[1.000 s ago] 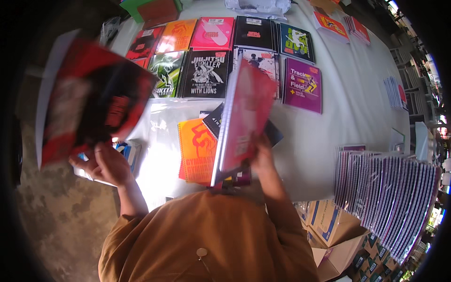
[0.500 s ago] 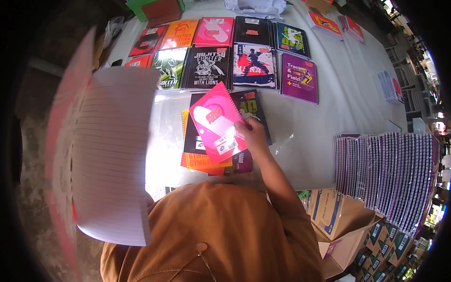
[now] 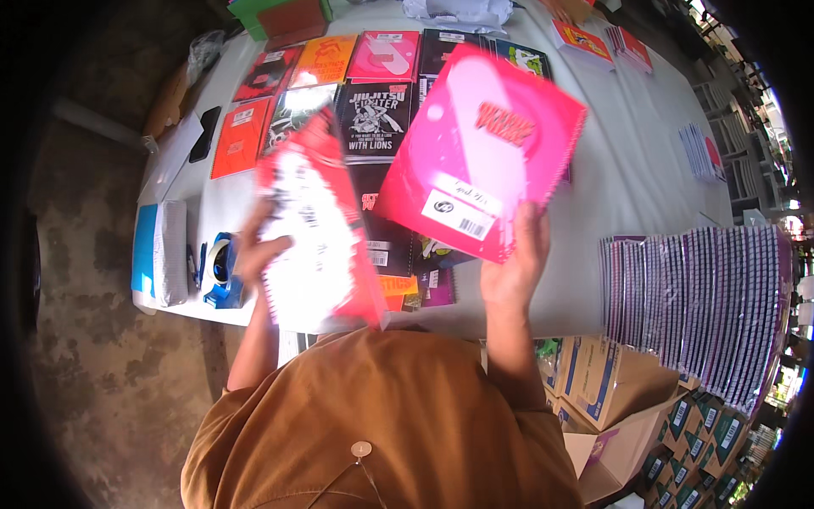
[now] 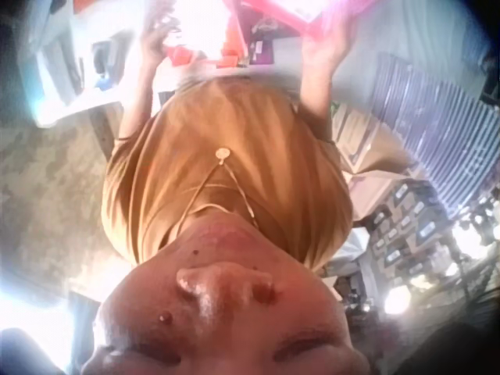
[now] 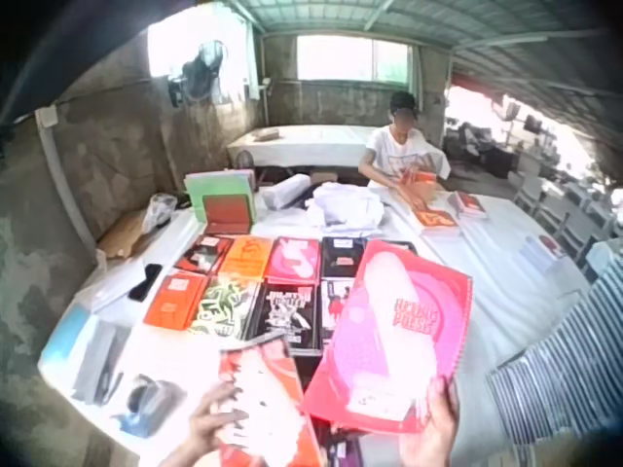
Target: The person gathers notebooks from a table, places them into a plastic bag, and seals the bag with adhesive tape.
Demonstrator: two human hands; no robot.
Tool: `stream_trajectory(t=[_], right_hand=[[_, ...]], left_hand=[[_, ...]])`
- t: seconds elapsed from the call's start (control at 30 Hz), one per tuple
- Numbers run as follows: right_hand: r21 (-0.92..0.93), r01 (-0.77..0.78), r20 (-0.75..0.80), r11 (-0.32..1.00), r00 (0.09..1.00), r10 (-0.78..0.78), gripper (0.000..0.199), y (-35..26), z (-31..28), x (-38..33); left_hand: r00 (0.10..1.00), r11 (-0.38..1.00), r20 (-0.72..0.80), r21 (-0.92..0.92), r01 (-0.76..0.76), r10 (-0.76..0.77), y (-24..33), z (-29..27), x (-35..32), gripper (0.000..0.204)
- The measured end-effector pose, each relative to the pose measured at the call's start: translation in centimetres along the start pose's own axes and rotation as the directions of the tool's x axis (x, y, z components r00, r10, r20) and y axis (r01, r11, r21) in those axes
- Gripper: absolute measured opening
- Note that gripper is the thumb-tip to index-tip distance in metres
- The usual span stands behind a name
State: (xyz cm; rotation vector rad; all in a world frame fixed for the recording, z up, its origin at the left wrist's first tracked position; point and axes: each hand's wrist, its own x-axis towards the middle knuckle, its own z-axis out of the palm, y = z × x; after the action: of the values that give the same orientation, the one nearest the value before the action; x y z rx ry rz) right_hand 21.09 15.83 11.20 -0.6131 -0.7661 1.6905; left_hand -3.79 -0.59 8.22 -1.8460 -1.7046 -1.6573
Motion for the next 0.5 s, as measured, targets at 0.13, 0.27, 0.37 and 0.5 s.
stream_trajectory(t=[0.13, 0.27, 0.37, 0.5], right_hand=[[0.02, 0.043, 0.147, 0.999, 0.988, -0.045, 0.029, -0.2, 1.1, -1.2], [-0.357, -0.165, 0.037, 0.92, 0.981, 0.19, 0.022, 7.2, -2.2, -3.8], [-0.921, 0.027, 0.149, 0.39, 0.946, 0.286, 0.029, 11.9, -7.5, -4.0], [-0.983, 0.181, 0.182, -0.019, 0.98, -0.079, 0.047, 10.0, -9.3, -0.7]], left_hand=[[0.66, 0.973, 0.714, 0.186, 0.139, -0.231, -4.9, 1.5, -7.2, 0.036], [0.622, 0.488, 0.349, -0.401, 0.775, -0.701, -1.8, 3.4, -2.8, 0.047], [0.511, 0.513, 0.273, -0.07, 0.855, -0.815, -0.3, 6.2, -2.6, 0.083], [0.602, 0.541, 0.154, 0.645, 0.54, -0.784, -1.6, 8.5, -8.0, 0.093]])
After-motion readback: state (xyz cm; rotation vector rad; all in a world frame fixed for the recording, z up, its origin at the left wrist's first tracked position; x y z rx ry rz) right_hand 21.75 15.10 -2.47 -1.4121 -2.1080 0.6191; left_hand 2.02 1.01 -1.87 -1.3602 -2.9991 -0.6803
